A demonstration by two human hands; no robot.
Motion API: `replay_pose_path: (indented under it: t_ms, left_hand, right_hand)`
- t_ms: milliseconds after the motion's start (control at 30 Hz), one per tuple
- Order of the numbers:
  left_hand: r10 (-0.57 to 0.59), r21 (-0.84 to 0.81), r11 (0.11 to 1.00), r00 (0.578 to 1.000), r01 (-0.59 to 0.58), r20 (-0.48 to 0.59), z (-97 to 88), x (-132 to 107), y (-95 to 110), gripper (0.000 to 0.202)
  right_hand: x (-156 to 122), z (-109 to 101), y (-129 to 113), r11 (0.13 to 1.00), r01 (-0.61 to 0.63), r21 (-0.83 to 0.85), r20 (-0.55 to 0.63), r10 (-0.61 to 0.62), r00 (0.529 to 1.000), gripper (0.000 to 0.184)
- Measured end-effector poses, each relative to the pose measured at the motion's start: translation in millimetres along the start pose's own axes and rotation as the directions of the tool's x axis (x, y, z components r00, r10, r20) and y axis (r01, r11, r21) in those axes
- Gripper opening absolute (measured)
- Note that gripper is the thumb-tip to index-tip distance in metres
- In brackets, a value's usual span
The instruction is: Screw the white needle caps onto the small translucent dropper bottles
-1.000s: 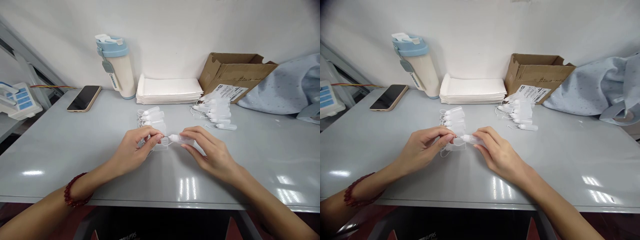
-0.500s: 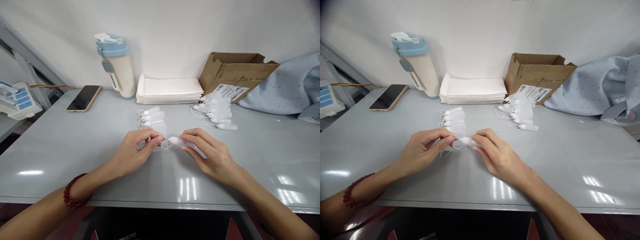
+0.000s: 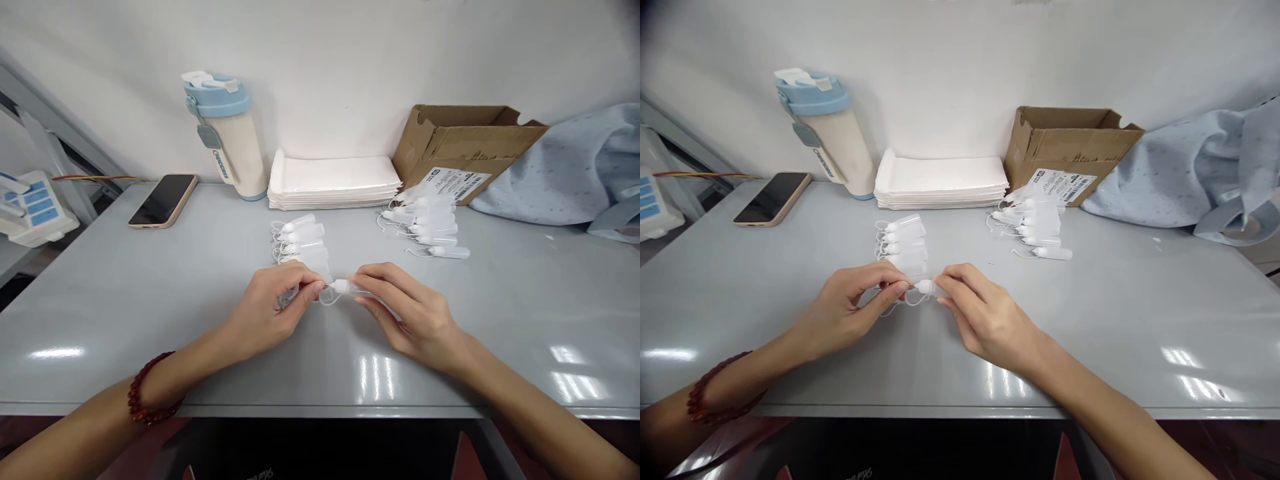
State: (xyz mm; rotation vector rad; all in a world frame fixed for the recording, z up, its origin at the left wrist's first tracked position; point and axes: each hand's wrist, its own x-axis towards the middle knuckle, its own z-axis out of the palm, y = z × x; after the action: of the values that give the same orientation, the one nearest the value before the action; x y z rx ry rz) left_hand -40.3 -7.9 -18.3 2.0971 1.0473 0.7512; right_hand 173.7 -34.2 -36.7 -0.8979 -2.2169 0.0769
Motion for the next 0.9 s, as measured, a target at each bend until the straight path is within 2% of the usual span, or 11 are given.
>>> replay_pose_path:
  t_ms: [233,367,533,900]
  left_hand:
    - [0.029,-0.009,1.000,0.999,-0.029,-0.016,2.2,-1,-2,0.020]
    - [-0.011,-0.050,0.999,1.000,0.011,-0.004,-3.7,1,-2,0.019]
    - [-0.077,-0.060,0.995,0.996,0.074,-0.052,-9.7,2,-1,0.024]
    - [-0.049,-0.100,0.994,0.999,0.046,-0.020,-0.6,1,-2,0.019]
  right_hand:
    - [0,2,-2,0.999,-0.014,0.030,-0.022,0.015,1.000,0.026]
    - [3,0,-4,0.999,-0.024,0.037,-0.045,0.026,0.999,0.027]
    - [5,-3,-4,0.999,-0.034,0.027,-0.076,0.036,0.996,0.026]
    - [2,2,-5,0.999,-0.029,0.046,-0.043,0.031,0.999,0.028]
